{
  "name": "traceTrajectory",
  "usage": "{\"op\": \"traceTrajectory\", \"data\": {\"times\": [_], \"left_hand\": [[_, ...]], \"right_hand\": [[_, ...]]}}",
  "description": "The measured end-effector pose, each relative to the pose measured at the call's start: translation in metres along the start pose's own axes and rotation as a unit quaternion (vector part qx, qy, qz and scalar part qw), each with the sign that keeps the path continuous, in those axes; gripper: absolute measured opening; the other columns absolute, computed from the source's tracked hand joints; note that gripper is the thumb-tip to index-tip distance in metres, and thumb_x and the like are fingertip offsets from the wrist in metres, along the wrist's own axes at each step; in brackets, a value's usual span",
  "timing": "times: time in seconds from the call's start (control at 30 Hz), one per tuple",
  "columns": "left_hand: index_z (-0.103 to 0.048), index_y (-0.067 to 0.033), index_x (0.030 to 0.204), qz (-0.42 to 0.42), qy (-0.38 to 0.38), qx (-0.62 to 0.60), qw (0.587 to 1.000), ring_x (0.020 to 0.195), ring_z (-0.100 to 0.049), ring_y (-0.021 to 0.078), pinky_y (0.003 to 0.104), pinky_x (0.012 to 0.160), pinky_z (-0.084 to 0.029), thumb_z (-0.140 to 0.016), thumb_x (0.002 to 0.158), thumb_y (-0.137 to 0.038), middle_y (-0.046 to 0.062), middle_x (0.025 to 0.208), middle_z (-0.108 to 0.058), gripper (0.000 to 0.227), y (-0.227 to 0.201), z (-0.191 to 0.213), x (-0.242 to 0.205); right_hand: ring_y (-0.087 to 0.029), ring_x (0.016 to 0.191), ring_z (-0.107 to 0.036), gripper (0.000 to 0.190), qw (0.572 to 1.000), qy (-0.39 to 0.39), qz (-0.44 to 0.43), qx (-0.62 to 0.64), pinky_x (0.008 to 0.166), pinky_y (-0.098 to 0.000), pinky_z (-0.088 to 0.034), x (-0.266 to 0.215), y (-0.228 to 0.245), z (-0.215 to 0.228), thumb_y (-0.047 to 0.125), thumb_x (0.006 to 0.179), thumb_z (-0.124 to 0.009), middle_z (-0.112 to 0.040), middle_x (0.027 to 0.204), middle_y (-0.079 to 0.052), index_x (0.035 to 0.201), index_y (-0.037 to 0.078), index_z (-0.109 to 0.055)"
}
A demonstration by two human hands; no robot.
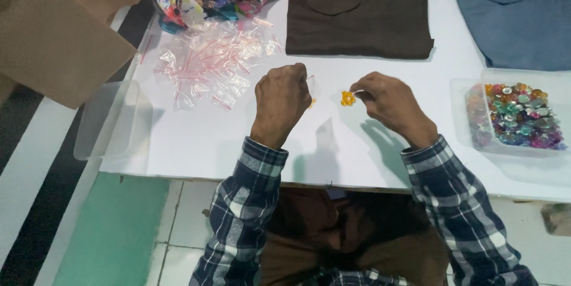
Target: The person picks up buttons from a container and places them into small plastic bags.
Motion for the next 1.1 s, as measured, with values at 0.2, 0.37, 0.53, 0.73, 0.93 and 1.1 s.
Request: {"op": "traceTrajectory", "data": {"times": [0.2,0.37,0.53,0.73,0.93,1.1], "left_hand": [[-0.075,-0.0044,0.086,0.026,0.029,-0.017,0.999,0.062,-0.075,0.0269,0.053,0.079,-0.059,-0.068,0.082,0.005,0.008,0.060,-0.068,0.012,0.001,-0.021,0.000],[-0.074,-0.0071,0.086,0.031,0.032,-0.030,0.999,0.063,-0.075,0.0255,0.054,0.081,-0.059,-0.069,0.082,0.003,0.006,0.060,-0.069,0.012,0.004,-0.030,0.004],[-0.074,-0.0074,0.085,0.036,0.031,-0.034,0.998,0.063,-0.075,0.0252,0.055,0.082,-0.059,-0.069,0.082,0.004,0.006,0.061,-0.069,0.013,0.004,-0.033,0.004],[-0.075,-0.0077,0.086,0.019,0.035,-0.042,0.998,0.061,-0.075,0.0252,0.053,0.076,-0.061,-0.069,0.082,0.002,0.006,0.060,-0.069,0.012,0.001,-0.037,0.005],[-0.077,-0.0057,0.089,-0.009,0.046,-0.099,0.994,0.065,-0.076,0.0300,0.054,0.076,-0.060,-0.071,0.081,0.004,0.013,0.063,-0.072,0.014,-0.013,-0.027,0.006],[-0.076,-0.0057,0.087,-0.020,0.036,-0.149,0.988,0.063,-0.076,0.0301,0.046,0.067,-0.061,-0.065,0.082,0.004,0.015,0.064,-0.072,0.015,-0.005,-0.022,0.004]], "right_hand": [[-0.026,0.108,-0.072,0.028,0.997,0.032,-0.030,-0.058,0.089,-0.0376,-0.061,0.000,-0.037,-0.060,0.017,0.098,-0.067,-0.071,0.122,-0.006,0.125,0.017,-0.072],[-0.020,0.106,-0.072,0.019,0.996,0.018,-0.024,-0.083,0.086,-0.0304,-0.061,0.005,-0.057,-0.084,0.020,0.100,-0.065,-0.073,0.116,-0.002,0.117,0.019,-0.074],[-0.022,0.103,-0.073,0.017,0.998,-0.004,-0.025,-0.050,0.083,-0.0299,-0.062,-0.001,-0.062,-0.080,0.018,0.102,-0.064,-0.074,0.112,-0.006,0.116,0.015,-0.073],[-0.025,0.094,-0.075,0.016,0.940,-0.154,0.017,0.303,0.079,-0.0330,-0.064,-0.022,0.007,0.009,-0.003,0.097,-0.068,-0.075,0.099,-0.012,0.110,0.005,-0.073],[-0.026,0.086,-0.076,0.026,0.925,-0.172,0.166,0.296,0.070,-0.0312,-0.064,-0.012,0.050,0.022,-0.011,0.090,-0.069,-0.075,0.094,-0.013,0.112,0.002,-0.072],[-0.025,0.071,-0.076,0.020,0.962,-0.153,0.205,0.098,0.058,-0.0297,-0.062,-0.013,0.079,0.029,-0.006,0.091,-0.070,-0.075,0.086,-0.014,0.108,0.003,-0.071]]}}
Point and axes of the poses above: each hand's wrist, its own x-axis towards the middle knuckle, its own z-axis out of the back of the hand, y = z × x, the point moved 7 cm from there along x, towards the middle knuckle
